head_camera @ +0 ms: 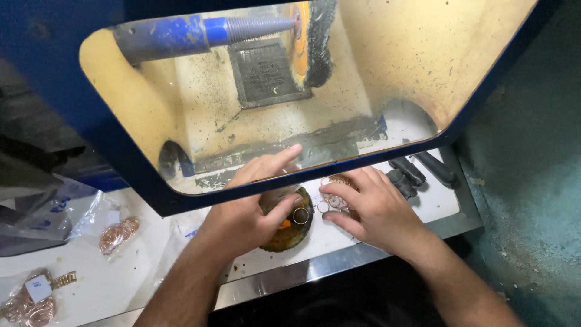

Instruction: Polishing small jewelry components using a handheld rotary tool and organizing them on a workbench.

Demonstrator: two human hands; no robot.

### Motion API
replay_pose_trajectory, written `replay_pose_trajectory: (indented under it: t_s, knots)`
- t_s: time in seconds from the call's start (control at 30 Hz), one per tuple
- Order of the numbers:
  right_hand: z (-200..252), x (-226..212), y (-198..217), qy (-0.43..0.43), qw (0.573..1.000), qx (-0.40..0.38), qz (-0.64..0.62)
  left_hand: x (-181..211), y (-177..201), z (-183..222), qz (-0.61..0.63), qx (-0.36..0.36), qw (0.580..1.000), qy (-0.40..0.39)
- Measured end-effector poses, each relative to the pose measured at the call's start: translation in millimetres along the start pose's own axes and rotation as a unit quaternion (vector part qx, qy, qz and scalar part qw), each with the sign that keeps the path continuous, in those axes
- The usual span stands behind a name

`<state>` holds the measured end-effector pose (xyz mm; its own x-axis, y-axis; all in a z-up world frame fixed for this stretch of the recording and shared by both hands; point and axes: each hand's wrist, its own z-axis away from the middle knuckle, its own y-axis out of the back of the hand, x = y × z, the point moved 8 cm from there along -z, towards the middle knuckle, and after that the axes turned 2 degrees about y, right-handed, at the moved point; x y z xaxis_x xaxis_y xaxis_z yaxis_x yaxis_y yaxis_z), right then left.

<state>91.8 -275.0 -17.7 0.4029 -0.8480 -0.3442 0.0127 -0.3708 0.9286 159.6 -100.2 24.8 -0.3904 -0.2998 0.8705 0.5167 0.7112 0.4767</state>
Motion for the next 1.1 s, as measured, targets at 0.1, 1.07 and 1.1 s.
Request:
replay_pose_trajectory:
  t_s: [0.1, 1.07, 1.1]
  knots:
    - [-6, 6, -9, -0.016, 0.998, -0.062, -0.012, -1, -3, -1, -0.016, -0.003, 1.0, -0.006]
    - [6, 27, 38, -0.089, 0.984, 0.131, -0.079, -4, -12, 5, -0.036, -0.039, 0.997, -0.05]
    - [1, 26, 37, -0.084, 0.982, 0.145, -0.083, -2, -11, 6, -0.036, -0.032, 0.997, -0.067]
